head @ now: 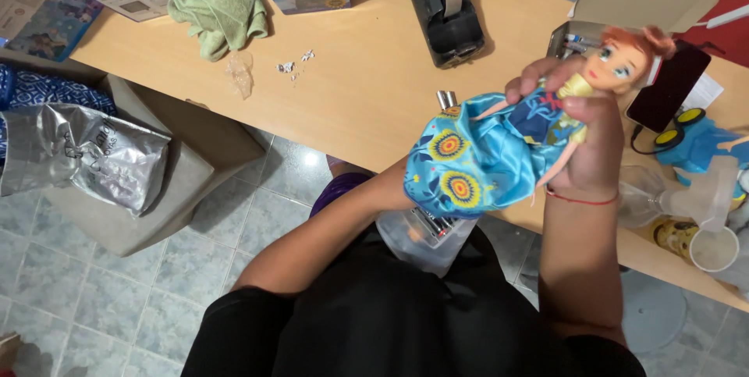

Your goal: The person places a doll into a blue patterned bag and then inserts batteries into a clear plastic container. They use red scissors to trim a small piece of the container and then place the batteries inside. Finally, they place the doll back into the bag.

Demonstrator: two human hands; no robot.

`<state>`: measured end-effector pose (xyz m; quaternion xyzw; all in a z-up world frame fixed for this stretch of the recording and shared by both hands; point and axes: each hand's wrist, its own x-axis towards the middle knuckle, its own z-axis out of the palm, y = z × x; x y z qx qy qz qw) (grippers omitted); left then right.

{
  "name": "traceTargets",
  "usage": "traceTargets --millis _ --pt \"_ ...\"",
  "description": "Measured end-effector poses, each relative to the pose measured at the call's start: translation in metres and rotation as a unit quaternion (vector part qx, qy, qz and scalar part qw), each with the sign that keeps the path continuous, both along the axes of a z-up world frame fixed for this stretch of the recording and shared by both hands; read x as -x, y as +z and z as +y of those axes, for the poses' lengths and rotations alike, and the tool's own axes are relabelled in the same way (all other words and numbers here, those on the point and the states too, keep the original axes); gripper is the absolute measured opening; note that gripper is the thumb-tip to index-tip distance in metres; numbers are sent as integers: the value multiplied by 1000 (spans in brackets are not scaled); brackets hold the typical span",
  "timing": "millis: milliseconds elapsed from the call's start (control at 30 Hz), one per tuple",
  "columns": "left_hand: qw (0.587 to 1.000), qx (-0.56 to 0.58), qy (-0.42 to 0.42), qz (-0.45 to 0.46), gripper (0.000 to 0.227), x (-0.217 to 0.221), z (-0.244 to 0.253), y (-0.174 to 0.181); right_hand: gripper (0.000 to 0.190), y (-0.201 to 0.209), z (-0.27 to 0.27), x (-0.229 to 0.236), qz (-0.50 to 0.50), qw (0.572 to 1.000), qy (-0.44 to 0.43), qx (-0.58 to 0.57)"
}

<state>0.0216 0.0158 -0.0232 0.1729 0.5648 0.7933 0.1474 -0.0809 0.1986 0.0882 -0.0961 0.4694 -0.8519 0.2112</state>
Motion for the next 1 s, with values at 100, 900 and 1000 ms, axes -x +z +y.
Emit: traceTargets --millis 100,900,1000 --pt "1000 -5 6 -9 69 1 -4 -11 16 0 -3 5 -25 1000 11 -1" --pt "997 -36 37 -63 64 -22 -53 -127 8 -4 -22 6 -91 993 65 41" --pt "996 -39 43 -72 64 -24 -51 -127 7 -10 -22 9 -103 991 69 49"
